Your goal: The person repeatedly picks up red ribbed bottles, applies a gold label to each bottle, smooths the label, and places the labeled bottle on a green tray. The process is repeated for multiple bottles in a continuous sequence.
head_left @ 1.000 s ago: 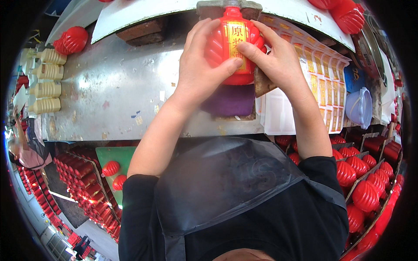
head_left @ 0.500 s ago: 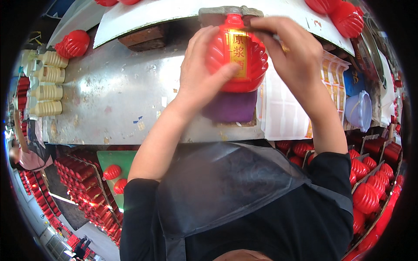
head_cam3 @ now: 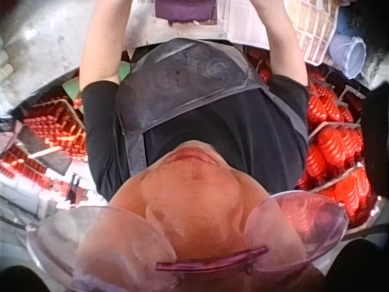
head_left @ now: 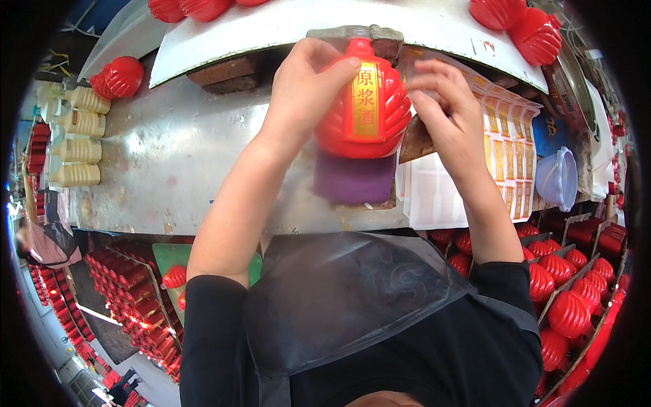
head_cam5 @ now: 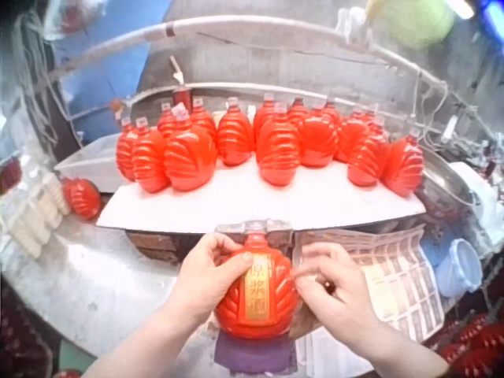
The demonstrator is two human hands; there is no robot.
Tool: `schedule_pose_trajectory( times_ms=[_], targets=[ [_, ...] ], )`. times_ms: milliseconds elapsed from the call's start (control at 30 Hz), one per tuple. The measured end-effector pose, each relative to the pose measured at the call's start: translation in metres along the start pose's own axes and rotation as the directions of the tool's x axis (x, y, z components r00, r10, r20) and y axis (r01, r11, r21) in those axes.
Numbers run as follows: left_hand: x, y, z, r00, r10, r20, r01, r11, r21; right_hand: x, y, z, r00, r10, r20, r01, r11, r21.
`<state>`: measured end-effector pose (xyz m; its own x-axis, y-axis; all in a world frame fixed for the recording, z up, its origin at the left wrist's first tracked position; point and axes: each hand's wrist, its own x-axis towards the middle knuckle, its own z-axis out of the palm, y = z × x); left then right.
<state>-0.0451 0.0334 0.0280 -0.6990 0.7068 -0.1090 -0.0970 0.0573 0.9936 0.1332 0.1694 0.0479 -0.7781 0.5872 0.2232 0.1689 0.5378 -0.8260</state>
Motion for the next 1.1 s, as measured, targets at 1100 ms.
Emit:
schedule_pose_trajectory(
  times_ms=[1100],
  targets=[
    [-0.049,-0.017,0.0,0.869,0.476,0.134,-0.494,0.842,0.218,0.003,-0.012,0.008,0.97,0.065,0.234,-0.075,0.997,0.034]
  ],
)
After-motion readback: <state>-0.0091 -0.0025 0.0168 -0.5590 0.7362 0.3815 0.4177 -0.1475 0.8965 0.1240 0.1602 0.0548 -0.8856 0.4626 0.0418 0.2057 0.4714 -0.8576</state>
